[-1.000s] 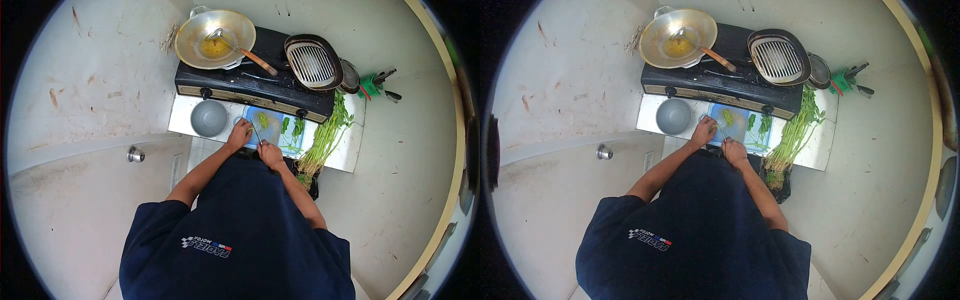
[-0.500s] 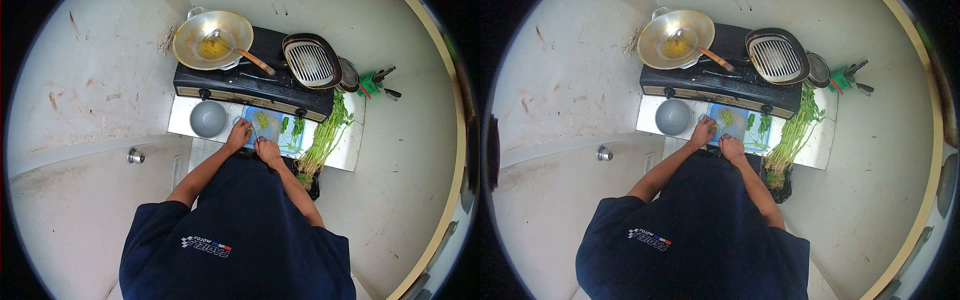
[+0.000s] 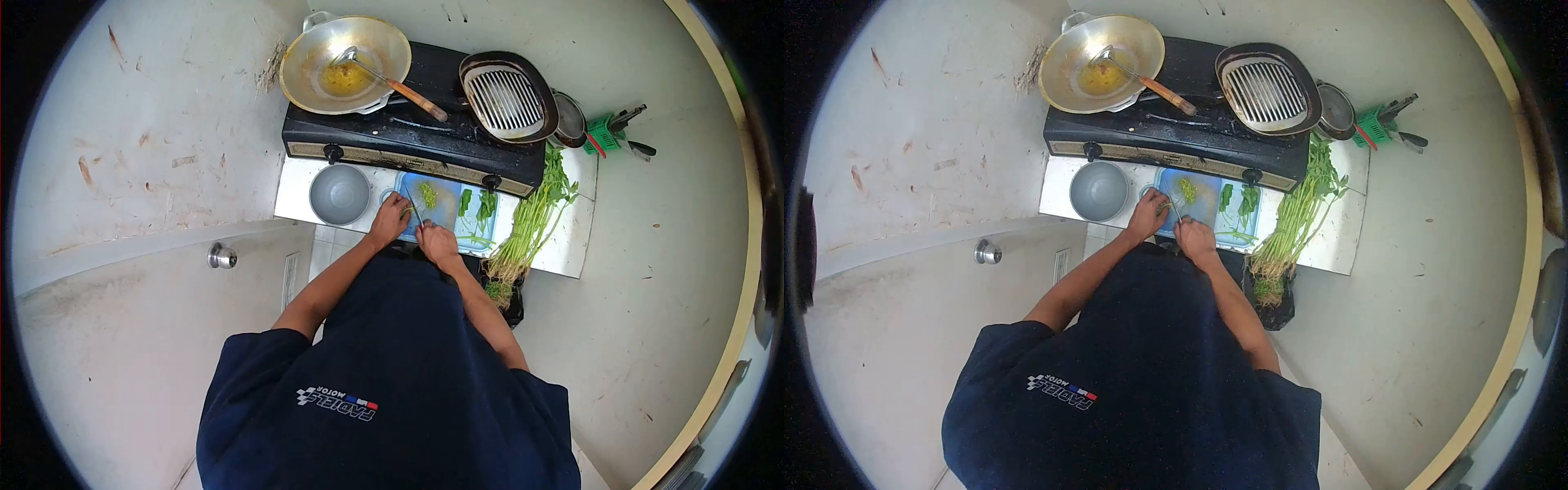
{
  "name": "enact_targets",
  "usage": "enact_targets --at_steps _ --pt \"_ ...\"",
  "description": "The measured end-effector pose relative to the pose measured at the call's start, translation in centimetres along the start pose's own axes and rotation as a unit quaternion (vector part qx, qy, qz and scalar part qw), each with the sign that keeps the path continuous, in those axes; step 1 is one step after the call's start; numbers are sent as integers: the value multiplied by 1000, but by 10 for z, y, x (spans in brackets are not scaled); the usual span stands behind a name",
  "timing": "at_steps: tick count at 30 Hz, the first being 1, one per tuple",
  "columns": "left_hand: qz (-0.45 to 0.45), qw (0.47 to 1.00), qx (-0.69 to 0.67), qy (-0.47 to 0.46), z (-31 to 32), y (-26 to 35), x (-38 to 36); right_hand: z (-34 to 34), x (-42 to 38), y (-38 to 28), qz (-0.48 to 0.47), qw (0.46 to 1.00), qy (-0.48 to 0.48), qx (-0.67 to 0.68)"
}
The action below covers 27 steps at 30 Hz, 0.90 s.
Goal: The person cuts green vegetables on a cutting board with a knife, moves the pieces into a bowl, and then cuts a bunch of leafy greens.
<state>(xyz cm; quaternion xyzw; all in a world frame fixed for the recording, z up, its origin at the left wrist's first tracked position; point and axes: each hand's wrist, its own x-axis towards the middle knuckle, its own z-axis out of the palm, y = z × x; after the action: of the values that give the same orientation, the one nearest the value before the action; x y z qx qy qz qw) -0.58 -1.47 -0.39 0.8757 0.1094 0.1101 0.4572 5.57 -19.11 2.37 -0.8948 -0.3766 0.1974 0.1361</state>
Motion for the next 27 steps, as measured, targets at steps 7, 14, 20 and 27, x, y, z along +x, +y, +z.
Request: enact_targets --at_steps 7,14,20,27 --pt "-24 1000 -14 -15 -1 -2 1 -5 -8 2 -2 1000 -8 7" --pt "-9 1000 -7 -6 -2 4 3 4 4 2 5 1000 -1 -1" --pt "2 1000 -7 0 -5 5 3 -5 -3 0 16 1000 -25 0" --pt "1 1000 -1 6 -3 5 3 -5 -9 6 13 1000 -5 1"
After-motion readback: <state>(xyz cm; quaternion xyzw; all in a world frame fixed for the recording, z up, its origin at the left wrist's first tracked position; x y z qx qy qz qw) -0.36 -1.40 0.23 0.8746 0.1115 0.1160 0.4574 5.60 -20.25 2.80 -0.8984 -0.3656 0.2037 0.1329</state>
